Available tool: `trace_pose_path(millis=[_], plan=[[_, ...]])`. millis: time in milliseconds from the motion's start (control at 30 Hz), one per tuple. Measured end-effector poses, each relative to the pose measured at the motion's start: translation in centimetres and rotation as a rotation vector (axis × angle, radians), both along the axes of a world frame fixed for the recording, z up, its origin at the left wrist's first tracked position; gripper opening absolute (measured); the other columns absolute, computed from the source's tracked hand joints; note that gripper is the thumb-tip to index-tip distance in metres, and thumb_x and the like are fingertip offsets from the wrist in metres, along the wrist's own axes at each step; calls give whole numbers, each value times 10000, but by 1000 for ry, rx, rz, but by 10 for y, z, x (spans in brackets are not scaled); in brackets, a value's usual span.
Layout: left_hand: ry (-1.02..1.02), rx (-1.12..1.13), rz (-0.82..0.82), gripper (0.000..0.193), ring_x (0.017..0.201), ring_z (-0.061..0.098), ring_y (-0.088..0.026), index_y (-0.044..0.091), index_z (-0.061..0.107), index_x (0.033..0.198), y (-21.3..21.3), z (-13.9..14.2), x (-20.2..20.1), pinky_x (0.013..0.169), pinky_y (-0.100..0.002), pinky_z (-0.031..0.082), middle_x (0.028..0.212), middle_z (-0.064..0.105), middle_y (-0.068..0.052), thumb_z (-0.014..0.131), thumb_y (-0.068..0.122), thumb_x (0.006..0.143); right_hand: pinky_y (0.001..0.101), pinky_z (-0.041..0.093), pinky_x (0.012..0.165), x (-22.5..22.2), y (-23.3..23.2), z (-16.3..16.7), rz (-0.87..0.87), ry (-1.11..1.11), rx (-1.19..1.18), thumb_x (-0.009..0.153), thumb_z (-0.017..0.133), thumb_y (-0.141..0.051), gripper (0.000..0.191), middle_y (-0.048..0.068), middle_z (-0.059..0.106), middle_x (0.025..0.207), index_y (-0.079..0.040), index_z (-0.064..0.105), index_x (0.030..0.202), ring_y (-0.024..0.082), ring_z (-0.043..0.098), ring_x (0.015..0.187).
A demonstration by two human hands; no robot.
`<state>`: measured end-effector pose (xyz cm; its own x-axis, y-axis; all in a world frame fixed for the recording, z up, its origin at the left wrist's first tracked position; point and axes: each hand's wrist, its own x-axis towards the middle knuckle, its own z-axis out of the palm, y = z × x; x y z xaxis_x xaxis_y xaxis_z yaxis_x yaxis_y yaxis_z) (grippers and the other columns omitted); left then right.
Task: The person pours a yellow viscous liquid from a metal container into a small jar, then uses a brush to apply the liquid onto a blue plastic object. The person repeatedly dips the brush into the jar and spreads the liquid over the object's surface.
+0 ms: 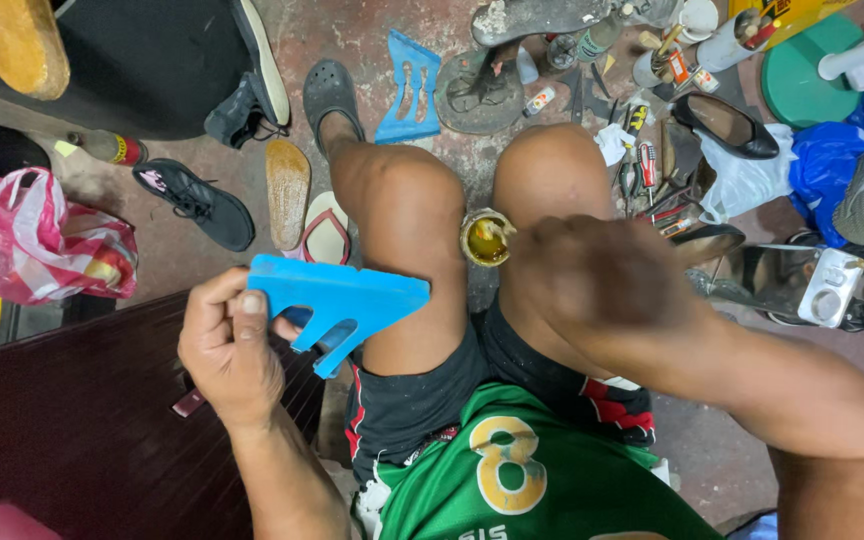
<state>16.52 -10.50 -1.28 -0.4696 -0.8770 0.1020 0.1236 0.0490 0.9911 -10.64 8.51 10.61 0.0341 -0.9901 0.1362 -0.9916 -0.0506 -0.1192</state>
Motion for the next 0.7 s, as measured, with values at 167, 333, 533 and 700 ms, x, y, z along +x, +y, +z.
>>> trace_pose_path(millis=[167,333,533,700], plan=[[-118,-44,-35,157,656,570,-69,-40,650,1190,2,6,-3,615,-205,475,846,655,-41,626,65,1077,452,505,636,-6,-36,-18,-72,-152,203,854,675,-207,98,85,682,782,-125,709,894,309,675,735],[-183,-68,-73,178,613,562,-48,-36,684,1177,-6,12,-6,572,-193,454,808,667,-27,646,57,1031,440,544,625,-47,-20,5,-212,-286,450,854,694,-274,183,87,767,850,-196,805,978,319,721,690],[-180,-26,-144,152,591,555,-39,-27,702,1126,-17,15,-14,551,-189,444,792,672,-10,661,55,1004,333,580,584,-68,23,-24,-229,-585,464,839,727,-206,203,55,813,837,-123,791,1013,234,767,660],[-175,88,-244,170,587,546,-35,-17,716,1113,-25,24,-21,517,-195,433,812,673,2,689,67,968,295,589,626,-59,72,-60,-229,-1220,131,869,699,-80,182,124,769,814,30,753,1004,172,749,684]])
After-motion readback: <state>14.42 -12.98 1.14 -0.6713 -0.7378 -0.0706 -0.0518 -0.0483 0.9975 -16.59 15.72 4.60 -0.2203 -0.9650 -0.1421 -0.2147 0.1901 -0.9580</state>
